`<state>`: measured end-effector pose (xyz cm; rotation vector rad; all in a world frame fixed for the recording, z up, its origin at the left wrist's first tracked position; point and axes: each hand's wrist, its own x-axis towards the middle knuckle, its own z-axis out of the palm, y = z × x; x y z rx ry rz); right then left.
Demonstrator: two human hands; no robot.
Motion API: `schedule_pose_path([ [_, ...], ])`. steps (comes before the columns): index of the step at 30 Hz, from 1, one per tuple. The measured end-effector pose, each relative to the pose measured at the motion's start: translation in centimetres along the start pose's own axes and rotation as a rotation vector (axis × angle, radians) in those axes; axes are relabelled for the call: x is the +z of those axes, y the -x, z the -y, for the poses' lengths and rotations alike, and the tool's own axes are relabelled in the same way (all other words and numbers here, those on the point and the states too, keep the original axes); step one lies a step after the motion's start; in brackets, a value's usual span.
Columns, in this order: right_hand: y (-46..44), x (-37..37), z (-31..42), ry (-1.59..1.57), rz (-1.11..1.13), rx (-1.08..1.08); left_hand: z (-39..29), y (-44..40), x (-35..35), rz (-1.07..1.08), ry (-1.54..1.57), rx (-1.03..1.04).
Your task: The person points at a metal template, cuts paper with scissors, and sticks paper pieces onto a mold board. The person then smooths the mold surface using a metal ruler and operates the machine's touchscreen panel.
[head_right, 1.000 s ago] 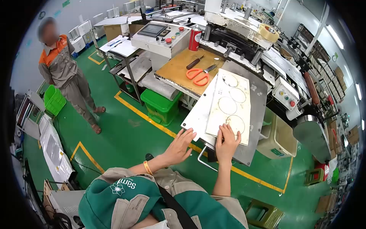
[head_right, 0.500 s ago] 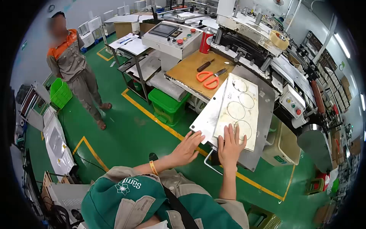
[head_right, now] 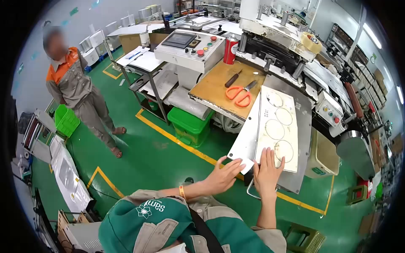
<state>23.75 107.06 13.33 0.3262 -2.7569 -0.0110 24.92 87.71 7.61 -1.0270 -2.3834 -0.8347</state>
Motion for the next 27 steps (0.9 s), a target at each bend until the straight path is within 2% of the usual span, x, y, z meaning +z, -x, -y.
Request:
schedule_pose_path([
  [1, 0.3, -0.1, 0.5, 0.001, 0.009, 0.044, 0.4, -0.2, -0.3, -0.041, 0.093, 0.019],
  [6, -0.1, -1.2, 1.9, -0.093, -0.060, 0.201, 2.5, -1.0, -1.3, 0.006, 0.140, 0.140],
  [7, -0.2, -1.6, 2.4, -0.115, -0.165, 0.200, 2.9, -1.0, -1.6, -0.001, 0.147, 0.167],
  [9, 0.1, -2.9, 1.7, -0.282, -0.088, 0.311, 3.5, -1.2, -1.8, -0.011, 0.156, 0.221],
  [10, 0.7, -2.4, -0.3, -0.408, -0.130, 0.389, 3.9, -1.4, -1.8, -0.011, 0.168, 0.249],
  [11, 0.8, -1.6, -1.4, -0.453, -0.339, 0.473, 4.1, -1.6, -1.8, 0.012, 0.237, 0.231],
  [12, 0.8, -1.5, -2.7, -0.401, -0.391, 0.539, 4.1, -1.9, -2.0, 0.040, 0.308, 0.209],
  [13, 0.9, -1.9, -4.2, -0.374, -0.297, 0.704, 4.2, -2.3, -2.4, 0.071, 0.378, 0.188],
  [14, 2.1, 1.2, -7.9, -0.264, -0.402, 0.668, 4.4, -3.0, -2.9, 0.103, 0.460, 0.172],
  [15, 2.4, 2.1, -9.7, -0.423, -0.357, 0.772, 4.4, -3.8, -3.6, 0.183, 0.498, 0.113],
  [17, 1.6, 1.8, -9.5, -0.250, -0.217, 0.813, 4.6, -5.7, -3.9, 0.239, 0.626, 0.005],
  [20, 0.6, 1.3, -7.3, -0.119, -0.167, 0.750, 4.7, -8.4, -3.0, 0.199, 0.830, -0.114],
  [21, 0.7, 1.8, -7.6, -0.089, -0.194, 0.738, 4.8, -9.2, -2.9, 0.281, 0.892, -0.170],
  [23, 0.8, 1.4, -7.5, -0.236, -0.243, 0.763, 4.3, -10.2, -1.6, 0.263, 0.908, -0.213],
  [24, 1.0, 1.5, -7.6, -0.244, -0.285, 0.729, 4.1, -10.5, -0.1, 0.185, 0.934, -0.178],
  [27, 1.2, 0.9, -7.5, -0.357, -0.288, 0.832, 2.2, -11.6, 0.6, 0.207, 0.900, -0.312],
])
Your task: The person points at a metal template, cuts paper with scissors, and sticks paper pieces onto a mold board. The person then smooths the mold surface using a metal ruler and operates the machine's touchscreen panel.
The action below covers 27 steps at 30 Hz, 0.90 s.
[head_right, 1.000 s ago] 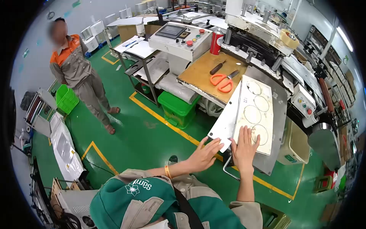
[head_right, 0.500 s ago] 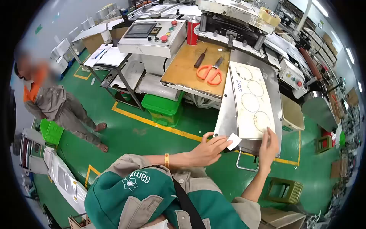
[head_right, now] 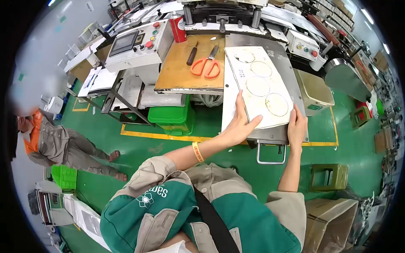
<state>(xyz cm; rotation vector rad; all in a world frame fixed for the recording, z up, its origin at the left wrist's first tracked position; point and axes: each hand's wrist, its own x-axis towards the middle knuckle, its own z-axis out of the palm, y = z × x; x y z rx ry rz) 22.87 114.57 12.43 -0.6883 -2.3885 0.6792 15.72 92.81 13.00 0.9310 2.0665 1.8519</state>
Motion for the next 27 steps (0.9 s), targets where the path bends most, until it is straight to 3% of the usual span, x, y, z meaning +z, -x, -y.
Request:
schedule_pose_path([
  [6, -0.6, -1.0, -0.4, -0.192, 0.024, 0.060, -0.1, 0.0, 3.2, -0.166, -0.124, 0.125],
  [12, -0.8, -0.4, -2.0, -0.654, 0.090, 0.141, 0.2, -0.3, 4.3, -0.291, -0.120, 0.110],
  [14, -0.7, -0.4, -2.6, -0.666, 0.043, 0.085, 0.9, -1.2, 4.9, -0.376, -0.132, 0.111],
  [22, -1.4, -1.4, -4.3, -0.556, 0.198, -0.086, 0.1, -3.5, 4.3, -0.486, -0.088, 0.053],
  [25, -1.5, -2.2, -3.6, -0.387, 0.262, -0.017, 0.2, -3.7, 4.6, -0.517, -0.149, 0.080],
  [27, -1.2, -2.5, -3.3, -0.419, 0.240, -0.014, 0.3, -3.6, 4.5, -0.533, -0.015, 0.064],
])
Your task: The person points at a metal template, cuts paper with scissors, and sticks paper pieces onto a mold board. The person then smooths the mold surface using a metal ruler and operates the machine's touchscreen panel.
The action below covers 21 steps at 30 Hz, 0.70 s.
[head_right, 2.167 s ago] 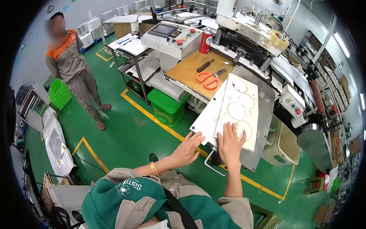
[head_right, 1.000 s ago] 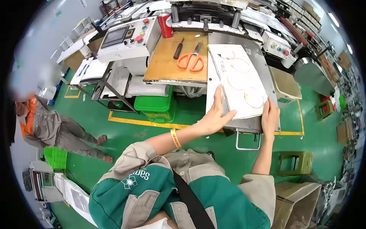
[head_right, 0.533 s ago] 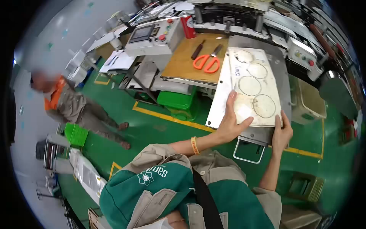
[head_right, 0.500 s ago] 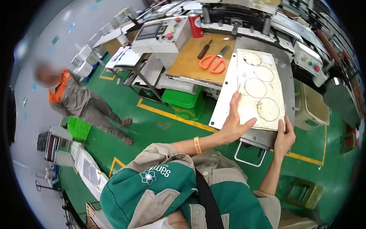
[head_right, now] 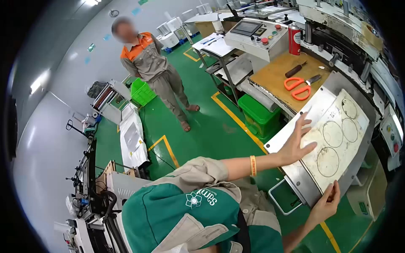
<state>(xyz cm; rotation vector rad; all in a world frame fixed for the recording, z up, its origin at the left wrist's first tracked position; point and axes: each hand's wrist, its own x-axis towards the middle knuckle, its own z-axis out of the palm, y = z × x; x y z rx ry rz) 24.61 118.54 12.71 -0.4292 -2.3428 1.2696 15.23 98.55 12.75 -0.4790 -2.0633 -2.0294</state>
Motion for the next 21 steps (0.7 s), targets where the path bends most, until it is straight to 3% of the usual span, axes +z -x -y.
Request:
schedule_pose_path([
  [3, -0.2, 0.4, -1.1, -0.129, -0.068, -0.024, 0.4, 0.1, -0.1, -0.014, 0.062, 0.003],
  [10, 0.1, 0.2, -1.5, -0.006, -0.126, -0.181, 0.1, 0.4, 0.0, 0.019, 0.049, -0.014],
  [18, 0.0, 0.4, -1.7, -0.069, -0.162, -0.124, 0.5, 0.4, 0.0, 0.053, 0.016, -0.045],
  [21, 0.4, 0.3, -0.8, 0.050, -0.158, -0.123, 0.8, 0.4, 0.1, 0.028, 0.032, -0.054],
])
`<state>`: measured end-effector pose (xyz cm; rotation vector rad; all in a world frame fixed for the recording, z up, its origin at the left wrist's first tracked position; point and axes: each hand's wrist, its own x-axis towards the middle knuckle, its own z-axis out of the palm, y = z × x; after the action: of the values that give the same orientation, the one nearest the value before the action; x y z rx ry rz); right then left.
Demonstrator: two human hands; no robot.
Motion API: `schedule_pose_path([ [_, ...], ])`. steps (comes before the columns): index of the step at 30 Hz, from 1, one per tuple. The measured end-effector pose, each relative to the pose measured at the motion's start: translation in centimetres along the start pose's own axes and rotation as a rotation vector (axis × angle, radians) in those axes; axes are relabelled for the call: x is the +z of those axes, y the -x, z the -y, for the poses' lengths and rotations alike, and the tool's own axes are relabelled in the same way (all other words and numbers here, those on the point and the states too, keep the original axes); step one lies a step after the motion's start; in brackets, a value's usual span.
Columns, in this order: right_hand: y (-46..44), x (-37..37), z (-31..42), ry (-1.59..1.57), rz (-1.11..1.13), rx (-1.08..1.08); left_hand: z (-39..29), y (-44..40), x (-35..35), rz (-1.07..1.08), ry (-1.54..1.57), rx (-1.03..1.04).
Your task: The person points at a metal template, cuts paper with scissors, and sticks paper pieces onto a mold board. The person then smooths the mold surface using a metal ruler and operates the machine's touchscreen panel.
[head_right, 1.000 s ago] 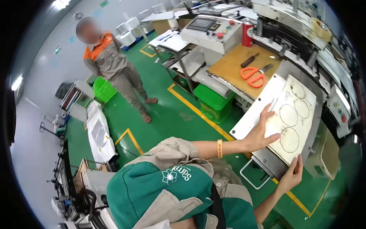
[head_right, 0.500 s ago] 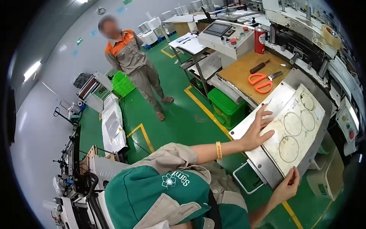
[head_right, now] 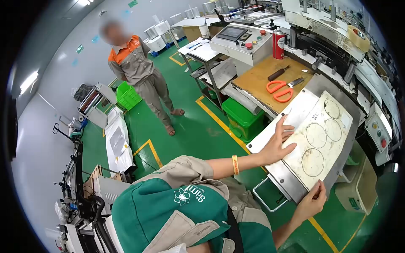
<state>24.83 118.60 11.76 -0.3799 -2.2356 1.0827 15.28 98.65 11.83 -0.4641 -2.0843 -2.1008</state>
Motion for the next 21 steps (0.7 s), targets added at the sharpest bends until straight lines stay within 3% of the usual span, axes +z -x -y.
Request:
schedule_pose_path([
  [8, 0.2, 0.6, -0.3, -0.036, -0.127, -0.149, 0.5, 0.0, -0.1, 0.048, -0.012, 0.079],
  [9, 0.3, 0.1, 0.3, -0.004, -0.077, -0.040, 0.6, 0.2, 0.1, 0.065, -0.021, 0.061],
  [12, 0.3, 0.4, 0.2, 0.043, -0.076, -0.028, 0.2, 0.1, 0.0, 0.042, -0.031, 0.042],
  [15, 0.1, 0.2, 0.4, 0.026, -0.121, -0.159, 0.6, 0.0, -0.1, 0.032, 0.005, 0.092],
  [21, -0.2, 0.1, -0.5, -0.167, -0.074, 0.079, 0.2, 0.3, 0.0, 0.041, 0.147, 0.104],
])
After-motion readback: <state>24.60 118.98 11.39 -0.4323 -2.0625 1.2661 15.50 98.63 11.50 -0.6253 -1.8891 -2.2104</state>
